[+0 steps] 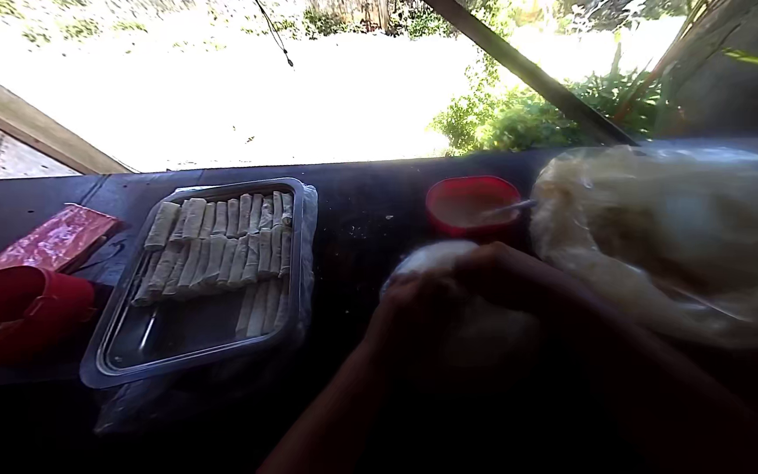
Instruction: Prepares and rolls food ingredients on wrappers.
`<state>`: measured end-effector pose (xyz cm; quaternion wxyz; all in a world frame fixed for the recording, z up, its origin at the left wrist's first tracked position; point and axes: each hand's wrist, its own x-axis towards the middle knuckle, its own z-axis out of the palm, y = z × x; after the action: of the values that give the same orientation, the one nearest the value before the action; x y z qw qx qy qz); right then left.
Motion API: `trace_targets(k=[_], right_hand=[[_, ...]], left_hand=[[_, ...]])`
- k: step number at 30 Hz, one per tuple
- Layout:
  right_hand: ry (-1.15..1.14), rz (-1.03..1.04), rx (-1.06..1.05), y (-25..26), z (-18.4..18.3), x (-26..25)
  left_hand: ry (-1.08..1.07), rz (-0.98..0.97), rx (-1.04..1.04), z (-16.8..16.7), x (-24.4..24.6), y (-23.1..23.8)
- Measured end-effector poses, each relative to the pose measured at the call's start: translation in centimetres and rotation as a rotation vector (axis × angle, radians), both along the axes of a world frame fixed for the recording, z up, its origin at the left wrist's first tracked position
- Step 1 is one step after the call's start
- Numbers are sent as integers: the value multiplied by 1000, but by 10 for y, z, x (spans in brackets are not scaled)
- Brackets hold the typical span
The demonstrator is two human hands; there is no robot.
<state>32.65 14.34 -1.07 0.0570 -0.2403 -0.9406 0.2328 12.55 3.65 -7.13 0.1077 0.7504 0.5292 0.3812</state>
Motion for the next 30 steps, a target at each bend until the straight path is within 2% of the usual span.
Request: trace_targets(k=[4,14,20,26,30], right_hand=[[37,58,-18,-6,-4,13],[132,-28,-34,-7,-22,13],[45,-58,-71,-6,-19,8],[-20,-92,-121,-4,-10,2],[105,-97,5,-11,-19,7]], left_hand=[[-26,15,-23,-1,0,1],[-21,40,-39,1,1,1],[80,14,135,4,-2,-1],[155,-17,87,10,0,0],[114,-14,30,6,-3,1]])
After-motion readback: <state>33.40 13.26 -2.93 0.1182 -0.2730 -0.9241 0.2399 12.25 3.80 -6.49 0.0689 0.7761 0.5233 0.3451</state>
